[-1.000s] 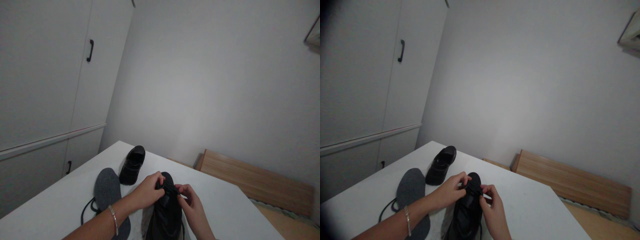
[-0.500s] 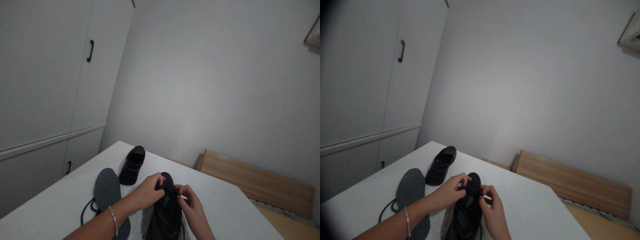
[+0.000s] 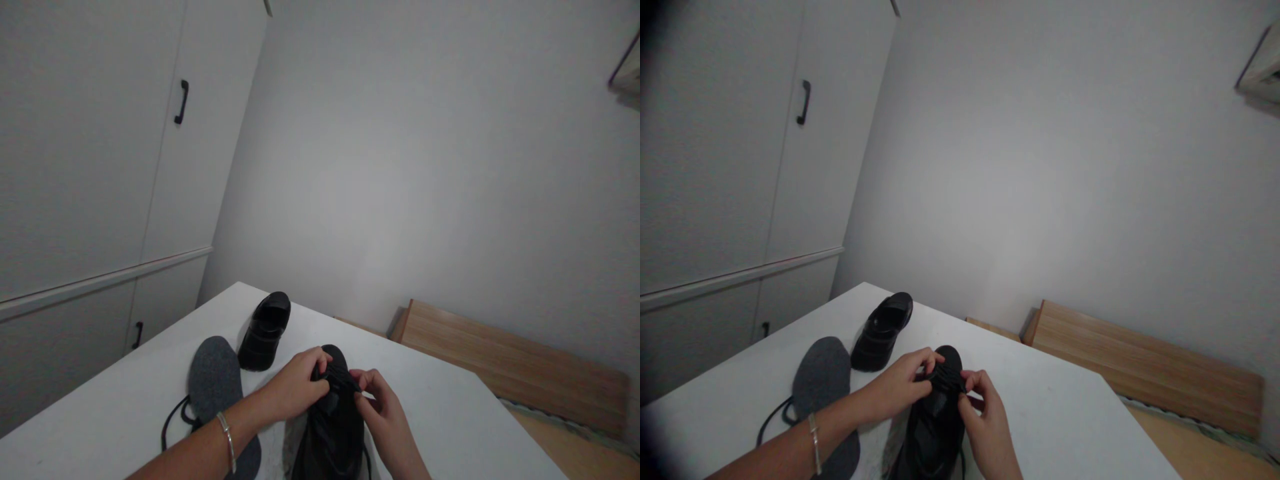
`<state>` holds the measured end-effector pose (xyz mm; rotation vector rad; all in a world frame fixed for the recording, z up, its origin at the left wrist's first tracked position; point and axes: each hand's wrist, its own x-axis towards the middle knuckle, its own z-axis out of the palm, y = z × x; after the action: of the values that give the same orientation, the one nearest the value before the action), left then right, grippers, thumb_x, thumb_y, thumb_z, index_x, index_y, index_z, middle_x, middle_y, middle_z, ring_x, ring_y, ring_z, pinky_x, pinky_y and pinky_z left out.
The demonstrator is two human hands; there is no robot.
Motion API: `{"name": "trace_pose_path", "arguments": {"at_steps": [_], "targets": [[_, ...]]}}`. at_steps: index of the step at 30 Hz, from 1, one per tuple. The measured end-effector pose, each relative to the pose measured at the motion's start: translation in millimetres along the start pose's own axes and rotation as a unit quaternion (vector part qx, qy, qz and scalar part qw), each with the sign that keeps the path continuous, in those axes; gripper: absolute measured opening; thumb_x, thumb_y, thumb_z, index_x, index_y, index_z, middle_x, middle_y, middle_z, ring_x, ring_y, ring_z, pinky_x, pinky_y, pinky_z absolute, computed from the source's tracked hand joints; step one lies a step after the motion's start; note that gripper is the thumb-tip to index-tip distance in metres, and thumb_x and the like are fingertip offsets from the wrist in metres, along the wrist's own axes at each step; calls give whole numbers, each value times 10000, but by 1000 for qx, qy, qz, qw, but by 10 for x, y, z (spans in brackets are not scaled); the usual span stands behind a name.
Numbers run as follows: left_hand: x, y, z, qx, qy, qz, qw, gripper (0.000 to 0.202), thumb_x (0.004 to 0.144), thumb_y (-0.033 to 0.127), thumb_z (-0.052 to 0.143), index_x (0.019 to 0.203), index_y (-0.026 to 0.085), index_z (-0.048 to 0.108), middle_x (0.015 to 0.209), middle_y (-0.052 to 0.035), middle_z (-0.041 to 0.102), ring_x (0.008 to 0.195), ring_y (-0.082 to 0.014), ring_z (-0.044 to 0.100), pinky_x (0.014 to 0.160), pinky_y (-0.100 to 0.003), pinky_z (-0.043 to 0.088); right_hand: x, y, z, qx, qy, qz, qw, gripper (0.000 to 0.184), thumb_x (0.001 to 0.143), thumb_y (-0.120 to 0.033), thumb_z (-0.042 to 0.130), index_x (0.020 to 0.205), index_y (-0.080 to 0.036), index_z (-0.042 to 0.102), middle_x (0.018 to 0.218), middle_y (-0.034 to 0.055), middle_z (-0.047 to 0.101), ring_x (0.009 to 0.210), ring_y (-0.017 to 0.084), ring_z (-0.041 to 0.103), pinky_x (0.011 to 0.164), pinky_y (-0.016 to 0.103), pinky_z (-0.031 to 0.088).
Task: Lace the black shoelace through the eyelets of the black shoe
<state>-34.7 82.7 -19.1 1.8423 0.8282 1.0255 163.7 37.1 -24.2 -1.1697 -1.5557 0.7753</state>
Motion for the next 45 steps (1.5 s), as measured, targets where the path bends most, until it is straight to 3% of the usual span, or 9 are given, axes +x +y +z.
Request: {"name": "trace_pose_path", "arguments": {"at_steps": [45], "targets": [[-15, 48, -14, 23, -5, 5, 1000, 193, 633, 79, 504, 700, 214, 383, 1150, -92, 638, 1081, -232, 571, 890, -314, 424, -15, -87, 4, -4, -19, 3, 1000, 228, 809, -376, 632, 726, -224, 483, 1035, 87, 653, 1090, 278, 559, 851, 353, 484]]}}
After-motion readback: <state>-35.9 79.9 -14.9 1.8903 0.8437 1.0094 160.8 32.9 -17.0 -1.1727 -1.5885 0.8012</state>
